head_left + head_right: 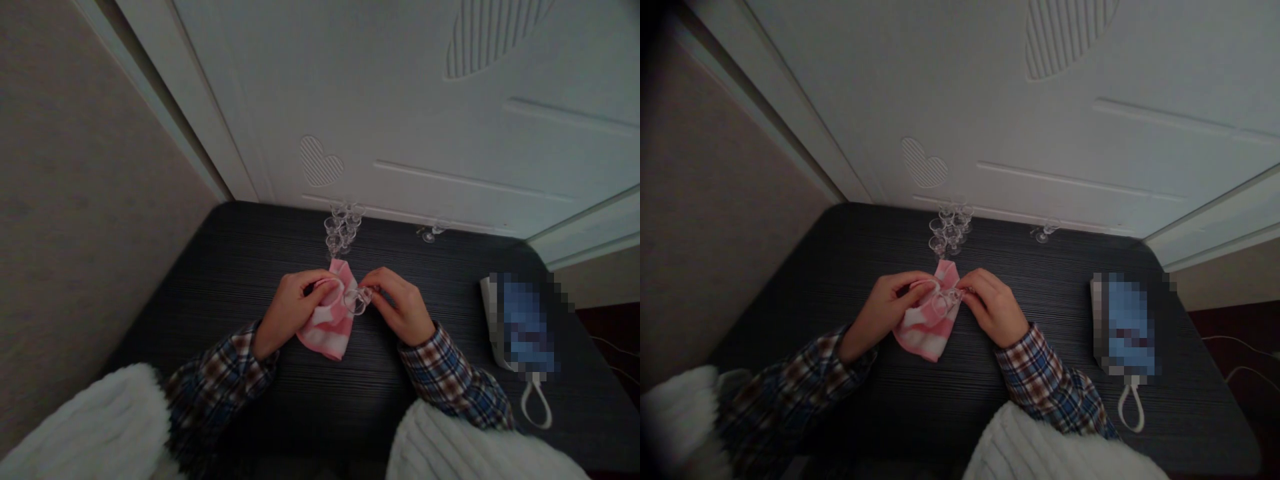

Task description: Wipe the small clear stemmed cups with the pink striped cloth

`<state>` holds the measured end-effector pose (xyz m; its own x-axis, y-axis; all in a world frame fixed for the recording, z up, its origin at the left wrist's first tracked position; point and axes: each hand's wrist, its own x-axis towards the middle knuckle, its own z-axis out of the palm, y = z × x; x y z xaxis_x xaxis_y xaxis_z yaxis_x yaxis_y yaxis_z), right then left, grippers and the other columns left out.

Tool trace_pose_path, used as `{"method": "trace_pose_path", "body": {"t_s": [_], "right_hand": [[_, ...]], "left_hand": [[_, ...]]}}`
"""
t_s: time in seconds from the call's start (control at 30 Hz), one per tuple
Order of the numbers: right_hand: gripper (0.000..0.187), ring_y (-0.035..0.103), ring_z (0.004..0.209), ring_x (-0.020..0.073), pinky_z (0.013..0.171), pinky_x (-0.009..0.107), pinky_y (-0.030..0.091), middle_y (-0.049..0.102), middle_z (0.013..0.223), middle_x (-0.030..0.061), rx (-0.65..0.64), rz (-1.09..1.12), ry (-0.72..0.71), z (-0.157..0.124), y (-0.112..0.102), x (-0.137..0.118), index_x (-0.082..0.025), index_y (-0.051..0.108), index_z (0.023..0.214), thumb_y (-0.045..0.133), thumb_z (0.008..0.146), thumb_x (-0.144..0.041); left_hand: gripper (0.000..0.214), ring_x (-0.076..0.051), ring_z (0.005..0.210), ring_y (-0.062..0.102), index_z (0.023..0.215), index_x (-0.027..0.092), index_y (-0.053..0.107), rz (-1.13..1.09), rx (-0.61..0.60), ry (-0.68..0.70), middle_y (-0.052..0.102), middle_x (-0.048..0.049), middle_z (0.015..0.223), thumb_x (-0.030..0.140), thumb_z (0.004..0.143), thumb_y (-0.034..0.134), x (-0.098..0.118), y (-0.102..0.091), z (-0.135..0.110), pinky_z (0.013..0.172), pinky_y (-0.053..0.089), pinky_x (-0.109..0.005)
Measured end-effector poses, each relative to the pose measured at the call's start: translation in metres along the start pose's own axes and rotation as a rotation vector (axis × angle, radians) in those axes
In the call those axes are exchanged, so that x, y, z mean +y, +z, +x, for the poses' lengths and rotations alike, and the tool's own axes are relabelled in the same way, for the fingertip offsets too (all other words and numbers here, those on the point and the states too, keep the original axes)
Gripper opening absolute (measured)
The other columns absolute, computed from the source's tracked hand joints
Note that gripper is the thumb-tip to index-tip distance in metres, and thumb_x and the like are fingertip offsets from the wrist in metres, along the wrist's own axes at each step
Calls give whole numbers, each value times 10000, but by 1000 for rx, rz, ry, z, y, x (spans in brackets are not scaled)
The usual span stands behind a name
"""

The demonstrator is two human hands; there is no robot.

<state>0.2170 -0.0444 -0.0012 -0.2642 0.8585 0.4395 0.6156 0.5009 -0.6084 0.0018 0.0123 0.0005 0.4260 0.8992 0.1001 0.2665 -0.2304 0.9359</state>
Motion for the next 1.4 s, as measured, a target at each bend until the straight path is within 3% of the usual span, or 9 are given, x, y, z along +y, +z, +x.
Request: {"method": "trace_pose_path", "body": {"t_s": [0.3, 0.5, 0.67, 0.83, 1.0, 1.17, 1.2, 1.27, 1.4], "right_hand": [[283, 681, 1031, 209, 879, 415, 594, 663, 1256, 91, -259, -171, 82, -2, 10, 7, -192, 635, 1237, 612, 994, -335], [302, 675, 1062, 220, 901, 434, 587, 653, 1279, 95, -341, -281, 119, -1, 9, 4, -192, 629, 1253, 617, 990, -339], [319, 675, 1070, 227, 904, 443, 586, 652, 1281, 96, -378, -328, 156, -1, 9, 2, -185, 623, 1263, 625, 985, -342], [326, 673, 1076, 230, 907, 447, 585, 648, 1288, 97, -370, -344, 209, -1, 10, 4, -185, 620, 1269, 626, 984, -344], [331, 672, 1082, 232, 910, 449, 584, 645, 1296, 99, -339, -312, 241, -2, 15, 4, -187, 617, 1275, 626, 984, -345], [348, 671, 1087, 238, 908, 454, 584, 643, 1297, 100, -280, -226, 261, -3, 20, 7, -181, 610, 1285, 633, 980, -347], [350, 672, 1086, 238, 907, 455, 584, 643, 1296, 100, -262, -205, 267, -3, 20, 8, -179, 610, 1285, 634, 979, -347], [353, 671, 1088, 239, 908, 456, 584, 642, 1298, 100, -218, -159, 283, -2, 20, 10, -179, 608, 1288, 635, 978, -347], [350, 670, 1089, 238, 910, 455, 584, 641, 1302, 100, -107, -61, 324, -8, 18, 8, -182, 609, 1287, 633, 980, -347]], "left_hand": [[133, -128, 499, 564, 834, 174, 767, -167, 24, -67, 689, 11, 636, 282, 825, 690, 10, 0, -2, 471, 470, -224], [127, -137, 596, 639, 880, 191, 671, -253, 49, -87, 729, -11, 817, 261, 783, 711, 3, 4, 0, 487, 506, -212], [95, -156, 613, 667, 846, 173, 724, -246, -8, -62, 750, -23, 772, 259, 809, 710, 1, 3, 0, 534, 529, -234], [169, -242, 880, 740, 951, 189, 803, -194, -52, 41, 807, -74, 968, 283, 857, 700, 2, -1, 1, 782, 593, -335], [259, -283, 1163, 669, 1071, 245, 804, -90, -74, 200, 743, -90, 1220, 286, 817, 773, 3, 0, 0, 1041, 516, -424], [636, -311, 1263, 585, 1333, 245, 638, 84, 53, 245, 641, -106, 1349, 350, 746, 860, 4, 9, -17, 1114, 457, -516], [634, -320, 1285, 562, 1345, 233, 615, 122, 104, 239, 612, -114, 1385, 366, 770, 847, 3, 11, -22, 1111, 454, -536], [392, -290, 1179, 632, 1320, 181, 599, 187, 187, 204, 608, -121, 1369, 334, 963, 655, -1, 12, -31, 974, 546, -524], [366, -262, 1092, 669, 1299, 170, 605, 227, 279, 73, 639, -114, 1305, 331, 973, 644, -9, 8, -42, 903, 585, -477]]}}
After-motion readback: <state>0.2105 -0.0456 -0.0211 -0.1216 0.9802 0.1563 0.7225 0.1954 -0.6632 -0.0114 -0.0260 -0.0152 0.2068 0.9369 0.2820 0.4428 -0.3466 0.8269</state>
